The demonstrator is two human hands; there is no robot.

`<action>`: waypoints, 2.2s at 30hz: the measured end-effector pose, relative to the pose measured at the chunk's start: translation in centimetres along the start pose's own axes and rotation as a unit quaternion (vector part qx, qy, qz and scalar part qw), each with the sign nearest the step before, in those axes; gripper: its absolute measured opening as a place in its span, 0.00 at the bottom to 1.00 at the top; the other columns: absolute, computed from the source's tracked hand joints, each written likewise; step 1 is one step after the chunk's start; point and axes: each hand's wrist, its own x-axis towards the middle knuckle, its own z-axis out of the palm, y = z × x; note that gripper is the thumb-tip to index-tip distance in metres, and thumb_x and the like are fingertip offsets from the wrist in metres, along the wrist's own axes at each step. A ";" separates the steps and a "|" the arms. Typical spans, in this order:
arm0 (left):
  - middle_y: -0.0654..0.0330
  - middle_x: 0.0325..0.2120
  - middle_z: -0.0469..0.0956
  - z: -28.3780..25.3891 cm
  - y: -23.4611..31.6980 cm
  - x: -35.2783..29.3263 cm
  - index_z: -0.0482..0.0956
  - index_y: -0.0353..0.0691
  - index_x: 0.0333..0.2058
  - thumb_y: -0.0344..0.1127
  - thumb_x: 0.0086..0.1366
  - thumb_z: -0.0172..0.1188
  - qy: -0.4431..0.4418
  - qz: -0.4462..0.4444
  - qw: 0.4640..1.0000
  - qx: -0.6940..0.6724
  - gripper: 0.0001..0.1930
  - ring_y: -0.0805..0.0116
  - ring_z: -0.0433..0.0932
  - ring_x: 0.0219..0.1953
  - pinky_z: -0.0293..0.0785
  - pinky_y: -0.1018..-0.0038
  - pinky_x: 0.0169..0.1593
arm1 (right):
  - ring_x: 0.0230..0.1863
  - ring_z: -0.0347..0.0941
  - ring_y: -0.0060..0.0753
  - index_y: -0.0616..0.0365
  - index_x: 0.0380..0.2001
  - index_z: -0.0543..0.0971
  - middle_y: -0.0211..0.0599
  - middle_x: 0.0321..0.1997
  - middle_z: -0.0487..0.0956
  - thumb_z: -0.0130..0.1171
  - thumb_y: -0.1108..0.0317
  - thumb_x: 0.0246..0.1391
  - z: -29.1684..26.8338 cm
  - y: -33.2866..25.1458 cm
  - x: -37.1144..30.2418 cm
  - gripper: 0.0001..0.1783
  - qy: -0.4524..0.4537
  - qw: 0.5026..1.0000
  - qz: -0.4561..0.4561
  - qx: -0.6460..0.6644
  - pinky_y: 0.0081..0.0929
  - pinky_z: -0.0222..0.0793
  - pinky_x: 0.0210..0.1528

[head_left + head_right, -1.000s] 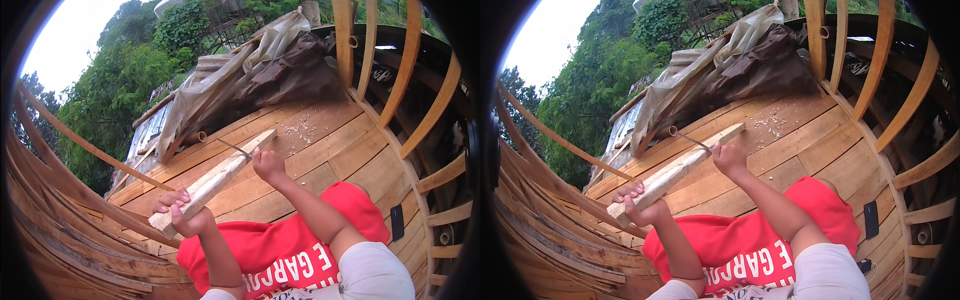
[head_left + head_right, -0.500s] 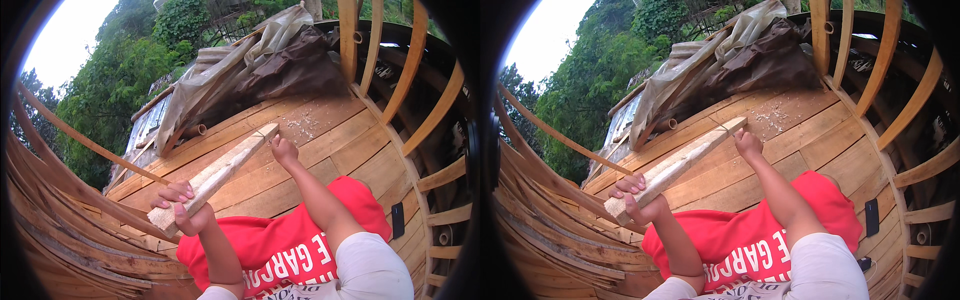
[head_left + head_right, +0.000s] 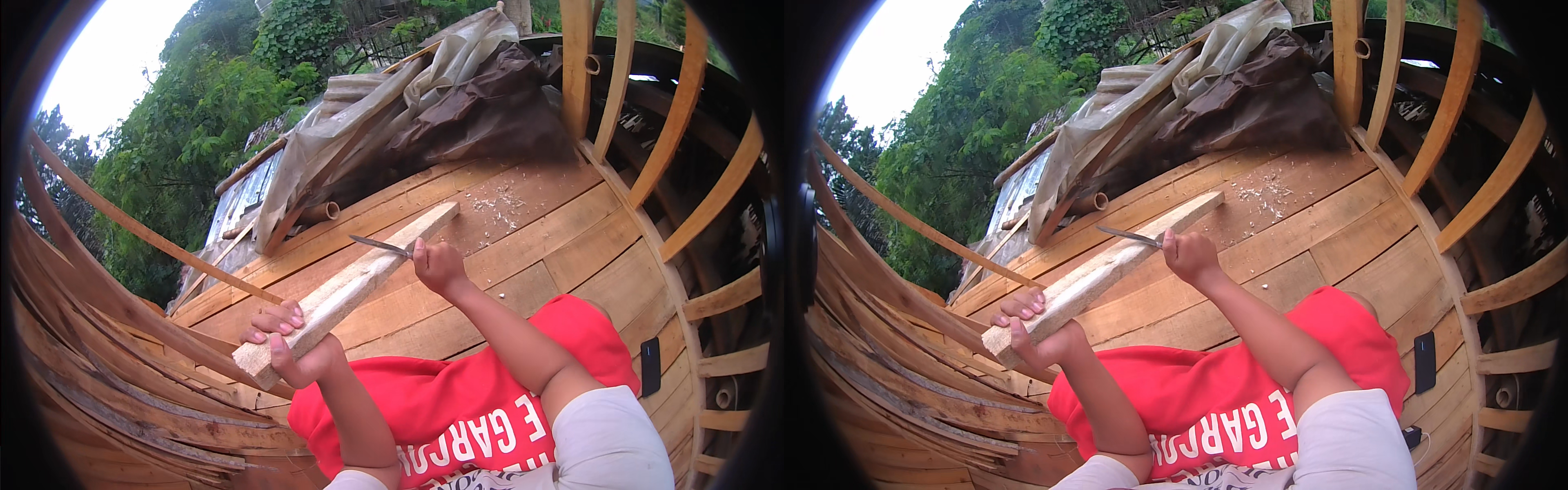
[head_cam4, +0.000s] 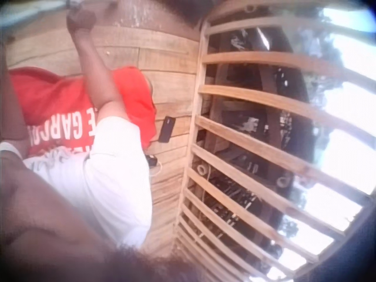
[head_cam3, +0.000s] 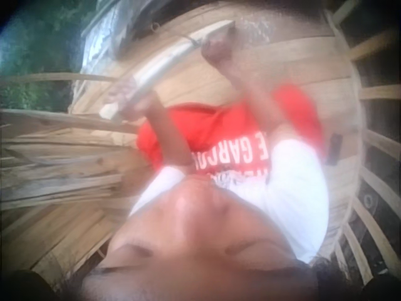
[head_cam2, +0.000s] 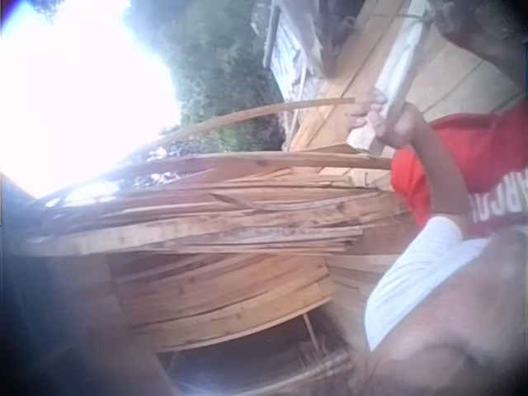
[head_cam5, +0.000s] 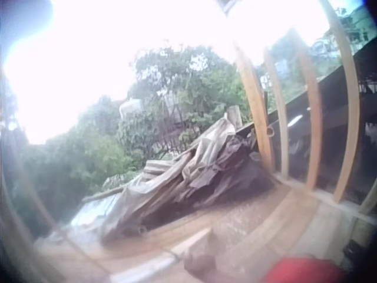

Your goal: The person sits on a wooden floor and uses a knife to carve a rectangular piece of wood held in their left hand. They repeatedly scrape the knife along the wood's surface to remove shavings, occasionally rotating the piece to work on different sides.

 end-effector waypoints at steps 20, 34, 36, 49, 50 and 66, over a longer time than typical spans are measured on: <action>0.66 0.21 0.64 0.2 -0.2 0.0 0.65 0.48 0.34 0.34 0.55 0.55 -0.021 0.001 1.000 -0.013 0.09 0.71 0.65 0.25 0.64 0.72 0.36 | 0.33 0.79 0.65 0.60 0.21 0.84 0.58 0.26 0.81 0.34 0.49 0.67 0.1 2.1 0.9 0.36 0.024 0.995 0.085 -0.034 0.57 0.74 0.39; 0.64 0.21 0.63 0.6 -1.2 0.1 0.65 0.47 0.32 0.34 0.54 0.56 -0.042 -0.021 0.998 -0.042 0.09 0.71 0.65 0.25 0.64 0.72 0.36 | 0.31 0.77 0.69 0.64 0.21 0.83 0.59 0.25 0.80 0.30 0.48 0.68 0.6 13.0 1.5 0.39 0.134 0.945 0.290 -0.066 0.57 0.74 0.37; 0.65 0.21 0.62 -0.1 -0.7 0.4 0.65 0.47 0.32 0.34 0.54 0.55 -0.051 -0.022 0.998 -0.041 0.09 0.71 0.65 0.25 0.64 0.71 0.37 | 0.33 0.77 0.69 0.65 0.22 0.82 0.61 0.27 0.80 0.30 0.48 0.68 0.8 11.4 1.9 0.39 0.099 0.951 0.282 -0.072 0.58 0.73 0.39; 0.65 0.21 0.64 -1.5 -0.5 1.0 0.65 0.47 0.34 0.36 0.55 0.54 0.013 0.005 1.000 0.012 0.09 0.73 0.65 0.24 0.63 0.73 0.35 | 0.34 0.79 0.66 0.66 0.23 0.83 0.62 0.28 0.81 0.32 0.49 0.67 0.1 0.3 1.1 0.38 0.031 0.981 0.190 -0.022 0.55 0.74 0.43; 0.65 0.21 0.64 -1.4 -0.8 1.0 0.65 0.47 0.34 0.36 0.55 0.54 0.017 0.003 1.000 0.008 0.09 0.73 0.65 0.24 0.63 0.73 0.35 | 0.34 0.79 0.66 0.66 0.23 0.83 0.62 0.28 0.81 0.33 0.49 0.67 0.2 -1.5 0.5 0.37 0.018 0.988 0.149 -0.018 0.55 0.74 0.43; 0.66 0.19 0.64 1.0 -1.1 0.1 0.65 0.48 0.33 0.34 0.55 0.57 0.110 -0.014 0.993 0.046 0.09 0.73 0.67 0.25 0.66 0.73 0.36 | 0.26 0.77 0.64 0.62 0.16 0.81 0.59 0.20 0.78 0.35 0.51 0.66 0.0 3.4 1.1 0.36 0.128 0.981 0.132 -0.062 0.55 0.75 0.34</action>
